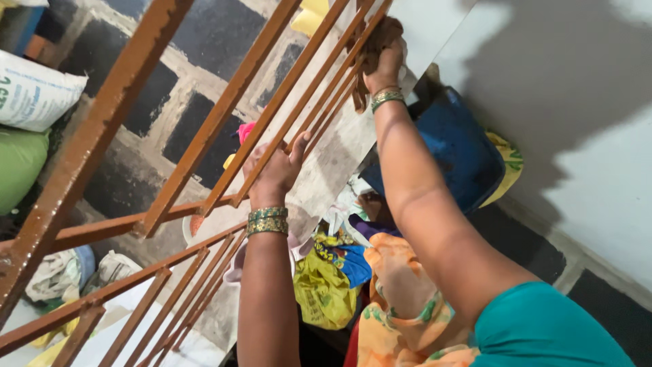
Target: The person washes a cloth in a small tub of water and then uses it to wipe down a metal window grille.
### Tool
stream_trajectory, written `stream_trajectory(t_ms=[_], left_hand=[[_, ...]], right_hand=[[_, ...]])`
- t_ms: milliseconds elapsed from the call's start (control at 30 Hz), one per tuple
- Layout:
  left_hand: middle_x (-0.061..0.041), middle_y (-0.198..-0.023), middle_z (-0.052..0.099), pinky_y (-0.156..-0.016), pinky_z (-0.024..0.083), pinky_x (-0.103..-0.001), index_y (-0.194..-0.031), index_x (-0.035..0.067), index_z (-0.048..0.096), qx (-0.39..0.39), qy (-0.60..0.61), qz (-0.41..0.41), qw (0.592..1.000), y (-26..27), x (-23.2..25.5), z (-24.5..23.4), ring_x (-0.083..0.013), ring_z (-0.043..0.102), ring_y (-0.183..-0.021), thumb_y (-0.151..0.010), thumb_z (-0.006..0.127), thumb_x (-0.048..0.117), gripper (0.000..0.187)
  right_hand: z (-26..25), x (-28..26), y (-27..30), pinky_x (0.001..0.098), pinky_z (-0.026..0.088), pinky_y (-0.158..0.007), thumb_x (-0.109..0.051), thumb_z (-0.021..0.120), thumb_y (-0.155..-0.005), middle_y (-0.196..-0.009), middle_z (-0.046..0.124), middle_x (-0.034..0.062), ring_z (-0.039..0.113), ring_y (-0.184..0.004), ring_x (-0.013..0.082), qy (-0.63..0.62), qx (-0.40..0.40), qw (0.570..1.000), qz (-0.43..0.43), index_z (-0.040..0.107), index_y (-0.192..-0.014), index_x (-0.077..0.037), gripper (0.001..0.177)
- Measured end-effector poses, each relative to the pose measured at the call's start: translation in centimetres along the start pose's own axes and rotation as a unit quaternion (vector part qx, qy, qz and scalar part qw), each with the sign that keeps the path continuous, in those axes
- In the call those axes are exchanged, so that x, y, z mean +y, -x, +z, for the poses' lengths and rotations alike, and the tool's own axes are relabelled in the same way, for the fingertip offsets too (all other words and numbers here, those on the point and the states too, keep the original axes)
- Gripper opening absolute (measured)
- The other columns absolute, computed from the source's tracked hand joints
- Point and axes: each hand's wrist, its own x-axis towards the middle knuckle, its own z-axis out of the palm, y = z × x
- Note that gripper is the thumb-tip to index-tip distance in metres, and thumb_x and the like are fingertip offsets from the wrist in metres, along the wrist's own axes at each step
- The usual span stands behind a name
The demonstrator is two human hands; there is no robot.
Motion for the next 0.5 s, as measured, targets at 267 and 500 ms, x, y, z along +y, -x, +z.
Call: stream_trajectory(t_ms=[267, 500], left_hand=[[-0.021, -0.079, 0.072, -0.072, 0.054, -0.052, -0.084, 0.006, 0.077, -0.005, -0.006, 0.003, 1.000, 0.2, 0.2, -0.3, -0.0399, 0.070, -0.079, -0.091, 0.048, 0.079, 0.079], [-0.021, -0.076, 0.072, -0.071, 0.055, -0.053, -0.088, 0.008, 0.078, 0.029, -0.045, 0.021, 0.998, -0.2, -0.5, 0.7, -0.0406, 0.071, -0.077, -0.091, 0.046, 0.080, 0.078]], right_hand=[[0.1, 6.2, 5.7, 0.0337, 0.055, -0.097, -0.018, 0.052, -0.117, -0.137, 0.063, 0.0127, 0.064, -0.115, 0.0181, 0.333, 0.073, 0.893, -0.294, 0.061, -0.145, -0.005, 0.032], [5.0, 10.4, 18.7, 0.0370, 0.050, -0.100, -0.008, 0.058, -0.106, -0.137, 0.046, 0.0174, 0.054, -0.119, 0.0244, 0.461, 0.123, 0.863, -0.166, 0.030, -0.161, -0.002, 0.061]])
